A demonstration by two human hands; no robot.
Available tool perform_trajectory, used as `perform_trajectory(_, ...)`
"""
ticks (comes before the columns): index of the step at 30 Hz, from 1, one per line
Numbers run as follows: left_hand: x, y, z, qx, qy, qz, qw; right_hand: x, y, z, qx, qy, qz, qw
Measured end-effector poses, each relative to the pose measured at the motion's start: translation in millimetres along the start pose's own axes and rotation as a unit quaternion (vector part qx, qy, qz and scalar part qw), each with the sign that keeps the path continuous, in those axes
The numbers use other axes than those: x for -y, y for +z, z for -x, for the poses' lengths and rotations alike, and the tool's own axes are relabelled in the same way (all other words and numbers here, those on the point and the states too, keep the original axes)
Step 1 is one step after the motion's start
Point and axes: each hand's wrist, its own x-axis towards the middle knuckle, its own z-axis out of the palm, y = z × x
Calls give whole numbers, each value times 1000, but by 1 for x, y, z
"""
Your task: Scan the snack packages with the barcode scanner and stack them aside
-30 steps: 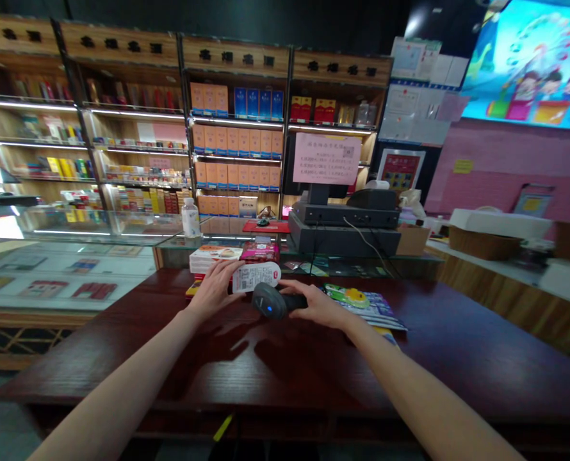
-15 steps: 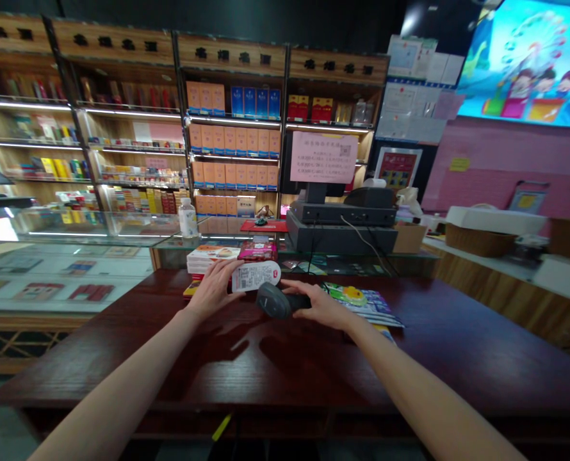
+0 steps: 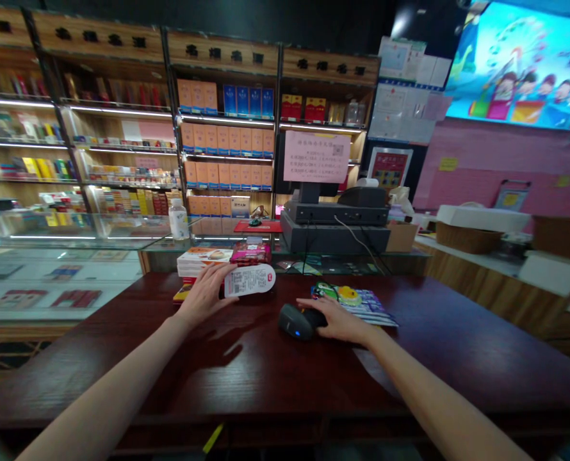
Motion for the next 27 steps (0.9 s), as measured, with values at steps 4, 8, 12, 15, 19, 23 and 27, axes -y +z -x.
perform_trajectory(4,-3,3,-3,-3,15,0,1000,4,-10,-13,-13,16,-132,991)
perform_trajectory(8,-9,6,-6,-7,36,7,999,9,-5,-46,-122,67,-244,960)
perform_trajectory(12,-15,10,-5,12,50,26,998,16,10,-81,-137,93,-256,952)
perform_trajectory(15,-17,12,0,32,47,38,998,21,18,-96,-146,94,-252,952)
perform_trajectory(19,-14,10,7,49,28,53,997,28,23,-105,-147,105,-252,951)
perform_trajectory(23,-7,9,12,65,14,69,995,39,26,-108,-158,100,-227,956)
perform_trajectory(27,1,10,16,80,-1,88,993,47,29,-113,-158,81,-164,970)
